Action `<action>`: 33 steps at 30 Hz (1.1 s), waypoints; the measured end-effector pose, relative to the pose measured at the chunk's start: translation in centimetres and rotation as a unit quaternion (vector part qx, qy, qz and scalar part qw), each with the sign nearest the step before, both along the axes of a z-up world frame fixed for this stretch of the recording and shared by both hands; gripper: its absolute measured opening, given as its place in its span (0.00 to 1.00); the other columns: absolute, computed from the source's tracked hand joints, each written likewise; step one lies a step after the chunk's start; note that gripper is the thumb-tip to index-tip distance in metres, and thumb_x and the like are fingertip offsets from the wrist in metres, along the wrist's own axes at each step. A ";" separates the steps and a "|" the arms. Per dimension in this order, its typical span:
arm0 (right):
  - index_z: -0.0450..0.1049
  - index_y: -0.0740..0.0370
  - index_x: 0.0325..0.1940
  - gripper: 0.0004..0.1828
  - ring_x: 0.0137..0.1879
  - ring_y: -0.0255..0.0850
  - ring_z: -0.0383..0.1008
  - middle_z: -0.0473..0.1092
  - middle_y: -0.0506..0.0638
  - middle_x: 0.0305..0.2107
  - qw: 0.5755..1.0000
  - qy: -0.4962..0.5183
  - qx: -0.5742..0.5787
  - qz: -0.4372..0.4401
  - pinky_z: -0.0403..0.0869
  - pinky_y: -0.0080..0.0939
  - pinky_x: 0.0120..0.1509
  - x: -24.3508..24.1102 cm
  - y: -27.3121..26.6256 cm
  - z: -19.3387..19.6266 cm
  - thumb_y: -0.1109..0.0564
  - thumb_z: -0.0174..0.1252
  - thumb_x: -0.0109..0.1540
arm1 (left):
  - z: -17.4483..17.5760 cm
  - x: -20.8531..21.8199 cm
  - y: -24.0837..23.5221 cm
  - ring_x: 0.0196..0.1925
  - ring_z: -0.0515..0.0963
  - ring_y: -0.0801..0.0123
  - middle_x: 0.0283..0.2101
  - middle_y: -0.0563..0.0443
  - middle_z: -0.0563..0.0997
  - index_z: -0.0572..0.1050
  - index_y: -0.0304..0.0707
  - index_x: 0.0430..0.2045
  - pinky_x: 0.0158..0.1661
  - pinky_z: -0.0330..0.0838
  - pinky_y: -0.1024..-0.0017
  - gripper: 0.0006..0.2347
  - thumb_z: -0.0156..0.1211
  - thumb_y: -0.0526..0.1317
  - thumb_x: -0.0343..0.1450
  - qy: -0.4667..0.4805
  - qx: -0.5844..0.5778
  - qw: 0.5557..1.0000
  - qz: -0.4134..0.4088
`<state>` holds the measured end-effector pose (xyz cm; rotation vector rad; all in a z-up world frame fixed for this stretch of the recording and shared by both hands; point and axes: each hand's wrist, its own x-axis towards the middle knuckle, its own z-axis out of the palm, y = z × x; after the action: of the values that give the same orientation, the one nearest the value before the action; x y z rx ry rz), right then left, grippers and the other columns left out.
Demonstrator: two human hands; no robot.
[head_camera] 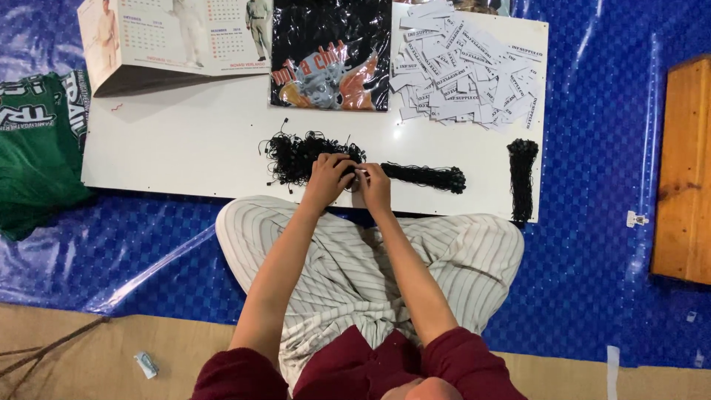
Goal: Arranging small black elastic strings into a neat row on a white board.
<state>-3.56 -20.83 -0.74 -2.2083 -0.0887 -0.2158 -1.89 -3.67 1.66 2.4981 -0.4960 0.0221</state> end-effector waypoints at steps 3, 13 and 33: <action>0.78 0.57 0.48 0.05 0.41 0.45 0.80 0.75 0.49 0.37 0.999 -0.017 0.050 -0.016 0.81 0.39 0.40 -1.0 -0.2 3.1 0.58 0.57 0.71 | -1.7 0.2 -0.2 0.55 0.70 0.61 0.50 0.60 0.77 0.82 0.54 0.36 0.50 0.69 0.65 0.07 0.61 0.50 0.74 -0.041 0.005 0.999 0.013; 0.77 0.66 0.45 0.06 0.33 0.40 0.77 0.71 0.54 0.33 0.980 -0.135 0.132 -0.057 0.79 0.37 0.31 -3.1 -4.9 8.3 0.65 0.54 0.70 | -3.1 0.6 0.5 0.53 0.73 0.58 0.46 0.57 0.73 0.79 0.53 0.36 0.45 0.70 0.65 0.08 0.56 0.51 0.76 -0.078 0.040 0.996 0.017; 0.77 0.67 0.39 0.08 0.27 0.41 0.77 0.72 0.51 0.28 0.981 -0.153 0.118 -0.008 0.77 0.36 0.31 -8.5 -5.4 10.7 0.66 0.53 0.69 | -1.5 0.5 1.3 0.42 0.81 0.57 0.32 0.52 0.82 0.74 0.49 0.39 0.41 0.76 0.60 0.12 0.70 0.42 0.67 -0.034 0.039 0.994 0.093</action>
<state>-12.01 -26.19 10.01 -1.9259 -0.2032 -0.5471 -1.44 -2.35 0.12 2.6204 -0.2952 0.1647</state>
